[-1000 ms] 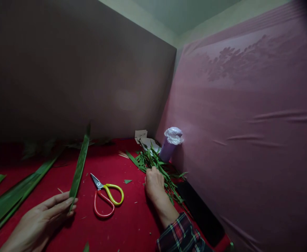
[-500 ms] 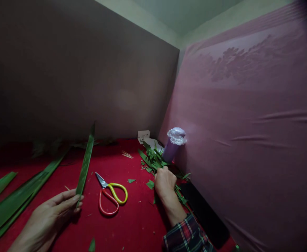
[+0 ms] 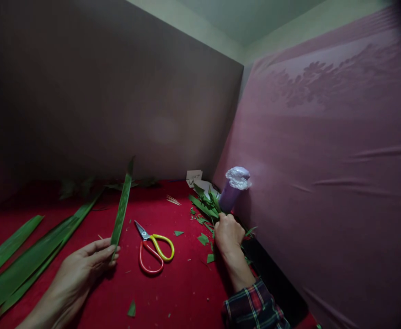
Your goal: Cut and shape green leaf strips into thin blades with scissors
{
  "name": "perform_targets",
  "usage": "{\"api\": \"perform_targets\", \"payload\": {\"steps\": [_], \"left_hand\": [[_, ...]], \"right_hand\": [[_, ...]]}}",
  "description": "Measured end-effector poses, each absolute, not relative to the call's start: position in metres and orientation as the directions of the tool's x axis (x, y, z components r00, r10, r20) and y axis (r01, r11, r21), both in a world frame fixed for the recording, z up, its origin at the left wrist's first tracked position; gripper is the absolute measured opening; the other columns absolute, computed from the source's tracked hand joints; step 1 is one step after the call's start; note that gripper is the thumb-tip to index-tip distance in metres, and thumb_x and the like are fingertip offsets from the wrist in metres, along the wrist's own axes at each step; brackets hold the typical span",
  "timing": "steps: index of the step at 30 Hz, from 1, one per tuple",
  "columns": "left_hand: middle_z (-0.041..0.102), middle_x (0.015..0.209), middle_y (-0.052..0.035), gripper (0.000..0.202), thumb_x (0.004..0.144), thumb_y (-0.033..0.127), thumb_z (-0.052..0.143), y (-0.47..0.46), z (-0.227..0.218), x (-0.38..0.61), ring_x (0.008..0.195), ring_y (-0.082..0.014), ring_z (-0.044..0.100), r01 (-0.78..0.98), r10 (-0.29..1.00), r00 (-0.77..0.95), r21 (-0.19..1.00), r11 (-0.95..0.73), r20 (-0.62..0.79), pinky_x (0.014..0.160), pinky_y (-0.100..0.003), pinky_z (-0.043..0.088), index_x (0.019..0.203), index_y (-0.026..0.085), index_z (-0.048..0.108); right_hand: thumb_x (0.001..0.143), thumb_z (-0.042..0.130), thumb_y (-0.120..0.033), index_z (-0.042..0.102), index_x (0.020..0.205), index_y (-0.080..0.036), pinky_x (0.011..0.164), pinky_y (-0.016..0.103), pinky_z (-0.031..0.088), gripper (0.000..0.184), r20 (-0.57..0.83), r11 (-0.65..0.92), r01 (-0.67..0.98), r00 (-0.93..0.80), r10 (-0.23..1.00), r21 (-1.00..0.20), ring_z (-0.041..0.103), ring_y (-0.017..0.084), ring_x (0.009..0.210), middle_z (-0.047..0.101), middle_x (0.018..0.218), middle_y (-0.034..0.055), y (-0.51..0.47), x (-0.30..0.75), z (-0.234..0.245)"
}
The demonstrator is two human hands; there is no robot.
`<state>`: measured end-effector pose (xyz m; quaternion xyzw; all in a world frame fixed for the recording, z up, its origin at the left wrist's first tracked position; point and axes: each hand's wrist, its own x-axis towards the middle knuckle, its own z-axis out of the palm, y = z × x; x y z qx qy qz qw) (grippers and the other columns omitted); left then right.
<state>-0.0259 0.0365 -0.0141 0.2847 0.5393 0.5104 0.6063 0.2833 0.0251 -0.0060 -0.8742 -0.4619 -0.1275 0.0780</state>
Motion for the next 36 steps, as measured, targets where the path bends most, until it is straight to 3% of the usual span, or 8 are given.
{"api": "perform_targets", "payload": {"steps": [4,10,12,15,21,25,30,36], "left_hand": [[0.067,0.056,-0.0038,0.024,0.058,0.0,0.067,0.039,-0.018,-0.027,0.043,-0.0148,0.06,-0.325,0.921,-0.107,0.889,0.323,-0.374,0.04,-0.022,0.05,0.076,0.014,0.06],[0.068,0.057,-0.0039,0.024,0.06,-0.004,0.063,0.04,-0.02,-0.026,0.044,-0.0144,0.061,-0.333,0.914,-0.132,0.886,0.324,-0.384,0.041,-0.021,0.051,0.074,0.016,0.06],[0.067,0.057,-0.0039,0.025,0.059,-0.004,0.064,0.04,-0.021,-0.026,0.044,-0.0145,0.062,-0.329,0.917,-0.121,0.887,0.324,-0.38,0.042,-0.021,0.051,0.075,0.015,0.06],[0.068,0.059,-0.0046,0.024,0.06,-0.004,0.064,0.04,-0.02,-0.026,0.046,-0.0145,0.062,-0.326,0.923,-0.116,0.891,0.315,-0.368,0.043,-0.021,0.052,0.076,0.015,0.06],[0.067,0.057,-0.0041,0.022,0.061,-0.002,0.064,0.04,-0.015,-0.027,0.047,-0.0127,0.062,-0.351,0.926,-0.111,0.886,0.302,-0.36,0.045,-0.019,0.051,0.074,0.015,0.061],[0.066,0.058,-0.0032,0.023,0.058,0.001,0.067,0.04,-0.013,-0.028,0.047,-0.0118,0.061,-0.33,0.94,-0.134,0.909,0.255,-0.313,0.045,-0.02,0.05,0.075,0.014,0.061],[0.066,0.057,-0.0032,0.03,0.048,0.015,0.076,0.034,-0.012,-0.021,0.046,-0.0113,0.058,-0.248,0.979,-0.066,0.953,0.173,-0.195,0.044,-0.02,0.046,0.074,0.012,0.062],[0.061,0.049,-0.0019,0.024,0.047,0.02,0.075,0.027,-0.014,-0.013,0.042,-0.0121,0.055,-0.21,0.973,0.098,0.951,0.226,-0.209,0.045,-0.024,0.044,0.065,0.011,0.061]], "right_hand": [[0.082,0.047,-0.015,0.069,0.088,-0.021,0.062,0.028,0.043,0.024,0.264,-0.488,0.872,0.477,0.838,-0.026,0.064,0.021,0.074,0.063,0.084,0.0091,0.024,0.283,-0.008],[0.083,0.051,-0.02,0.065,0.096,-0.027,0.079,0.022,0.039,0.021,0.278,-0.223,0.975,0.221,0.935,-0.025,0.05,0.016,0.103,0.056,0.107,0.0051,0.026,0.265,-0.006],[0.083,0.051,-0.016,0.067,0.086,-0.022,0.078,0.024,0.04,0.018,0.268,-0.231,0.972,0.231,0.935,-0.029,0.05,0.018,0.099,0.057,0.101,0.0076,0.027,0.264,-0.007],[0.088,0.045,-0.013,0.064,0.095,-0.016,0.077,0.031,0.043,0.021,0.288,-0.33,0.942,0.333,0.898,-0.059,0.051,0.022,0.098,0.057,0.1,0.0118,0.026,0.273,-0.008],[0.09,0.05,-0.029,0.055,0.109,-0.017,0.081,0.039,0.048,0.023,0.231,-0.367,0.91,0.405,0.885,-0.192,0.057,0.018,0.095,0.057,0.112,0.0065,0.024,0.284,-0.002],[0.09,0.049,-0.031,0.058,0.106,-0.017,0.079,0.037,0.048,0.023,0.179,-0.296,0.916,0.35,0.919,-0.271,0.06,0.017,0.091,0.061,0.106,0.006,0.023,0.272,0.015],[0.09,0.043,-0.031,0.068,0.096,-0.026,0.068,0.018,0.042,0.027,0.165,-0.126,0.937,0.187,0.968,-0.325,0.063,0.013,0.085,0.071,0.091,-0.0011,0.024,0.232,0.034],[0.088,0.051,-0.028,0.066,0.091,-0.02,0.075,0.027,0.046,0.018,0.073,-0.009,0.962,0.03,0.997,-0.272,0.062,0.015,0.085,0.068,0.09,0.0021,0.038,0.198,0.033]]}}
